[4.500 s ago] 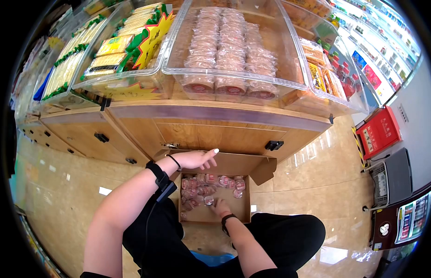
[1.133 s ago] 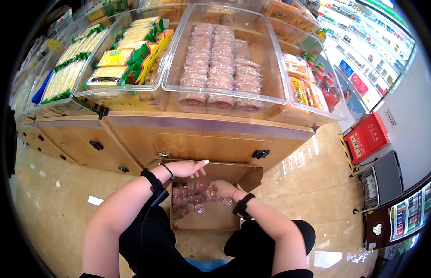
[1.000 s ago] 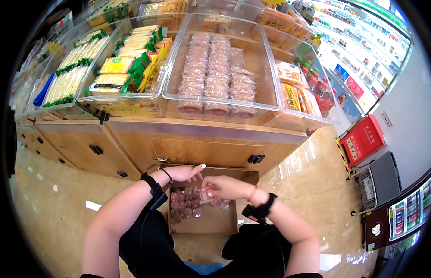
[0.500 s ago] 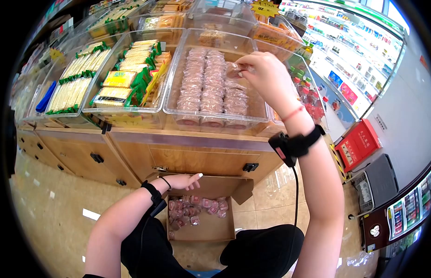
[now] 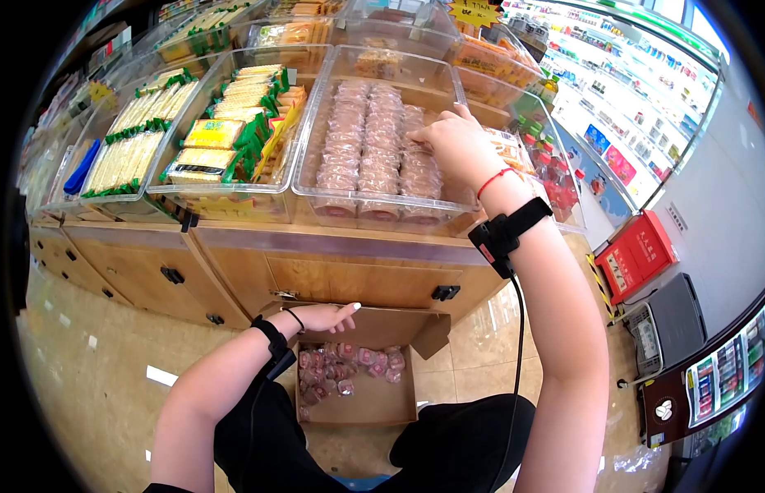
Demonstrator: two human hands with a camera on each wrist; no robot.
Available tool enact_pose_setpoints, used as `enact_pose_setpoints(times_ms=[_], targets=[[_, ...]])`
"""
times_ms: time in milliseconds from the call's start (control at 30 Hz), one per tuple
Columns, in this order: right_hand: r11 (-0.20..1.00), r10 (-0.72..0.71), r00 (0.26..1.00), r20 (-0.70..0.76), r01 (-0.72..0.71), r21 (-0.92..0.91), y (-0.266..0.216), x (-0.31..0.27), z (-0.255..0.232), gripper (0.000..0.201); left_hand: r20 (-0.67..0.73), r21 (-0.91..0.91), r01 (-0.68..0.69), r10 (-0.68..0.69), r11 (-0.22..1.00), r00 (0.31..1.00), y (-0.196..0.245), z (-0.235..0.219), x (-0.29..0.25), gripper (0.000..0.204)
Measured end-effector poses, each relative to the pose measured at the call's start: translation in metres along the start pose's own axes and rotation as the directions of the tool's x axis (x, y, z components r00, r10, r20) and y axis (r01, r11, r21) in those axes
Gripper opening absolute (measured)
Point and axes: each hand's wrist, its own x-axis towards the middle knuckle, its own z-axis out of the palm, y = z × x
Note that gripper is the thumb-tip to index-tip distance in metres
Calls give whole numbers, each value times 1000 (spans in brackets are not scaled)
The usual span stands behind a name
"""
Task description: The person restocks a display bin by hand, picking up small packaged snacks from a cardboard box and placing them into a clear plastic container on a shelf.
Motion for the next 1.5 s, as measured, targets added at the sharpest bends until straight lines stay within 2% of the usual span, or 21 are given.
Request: enact_pose_setpoints(times_ms=[67, 100, 167, 267, 333, 367, 400, 467, 533, 600, 667, 767, 867, 900, 1000, 1033, 1133, 1167, 1267, 1467, 1500], targets=[[1000, 8, 1000, -6, -8, -5, 0, -3, 3, 37, -4, 5, -2, 2, 1000, 1000, -1, 0, 1, 93], [999, -17, 990, -140, 20, 26, 0, -5, 6, 35, -10, 7, -8, 8, 1000, 1000, 1, 0, -1, 93], [994, -46, 916, -398, 83, 76, -2, -11, 15, 32, 9, 10, 11, -11, 1000, 1000, 3, -2, -4, 91], [927, 82, 848, -524, 127, 352, -50, -40, -36, 30, 49, 17, 11, -12, 1000, 999, -3, -2, 3, 89], [758, 60, 939, -339, 178, 628, -83, -70, -64, 25, -25, 23, -3, 4, 1000, 1000, -1, 2, -2, 94], [600, -47, 968, -248, 225, 768, -99, -84, -62, 21, -26, 19, -3, 3, 1000, 1000, 2, 1, -6, 94], [416, -170, 969, -178, 234, 879, -114, -96, -59, 17, -25, 17, -2, 2, 1000, 1000, -1, 2, -2, 94], [292, -419, 908, -28, 164, 942, -146, -116, -28, 16, 11, 27, -60, 60, 998, 998, -15, 3, 14, 95], [391, -522, 825, 216, 6, 920, -173, -129, 23, 17, -15, 43, -4, 4, 999, 1000, -1, 1, 1, 95], [478, -512, 690, 512, -266, 837, -200, -140, 111, 19, 38, 36, 12, -13, 999, 999, 0, -3, 1, 92], [709, -409, 703, 581, -157, 688, -224, -169, 220, 20, 35, 34, 19, -20, 999, 999, 2, -3, -1, 91], [765, -272, 644, 715, -306, 566, -249, -205, 315, 21, 38, 35, 15, -16, 999, 999, 2, -4, -2, 90], [681, -144, 800, 582, -347, 645, -281, -251, 400, 21, 45, 17, 6, -7, 1000, 999, 2, -3, -3, 89], [644, -54, 811, 582, -417, 641, -286, -253, 375, 24, 46, 9, 4, -5, 1000, 999, 2, -3, -3, 89], [677, 30, 746, 665, -505, 535, -322, -273, 388, 28, 56, -2, -1, 1, 1000, 998, 1, -4, -3, 89], [712, 12, 767, 641, -457, 533, -338, -295, 428, 29, 60, 4, -2, 2, 1000, 998, 3, -5, -5, 88], [794, 64, 768, 637, -426, 433, -352, -307, 426, 29, 58, -16, -7, 7, 1000, 998, 0, -4, -3, 87], [794, 97, 810, 578, -413, 446, -356, -309, 426, 28, 62, -16, -8, 9, 1000, 998, -1, -4, -2, 87], [760, 104, 772, 628, -468, 450, -365, -318, 420, 28, 68, -14, -8, 9, 1000, 998, -1, -5, -3, 87], [893, 250, 847, 470, -389, 225, -375, -334, 423, 22, 62, -13, 4, -3, 1000, 998, 2, -5, -5, 88], [878, 251, 822, 511, -416, 237, -375, -337, 424, 21, 59, -11, 8, -7, 1000, 998, 3, -5, -6, 89]])
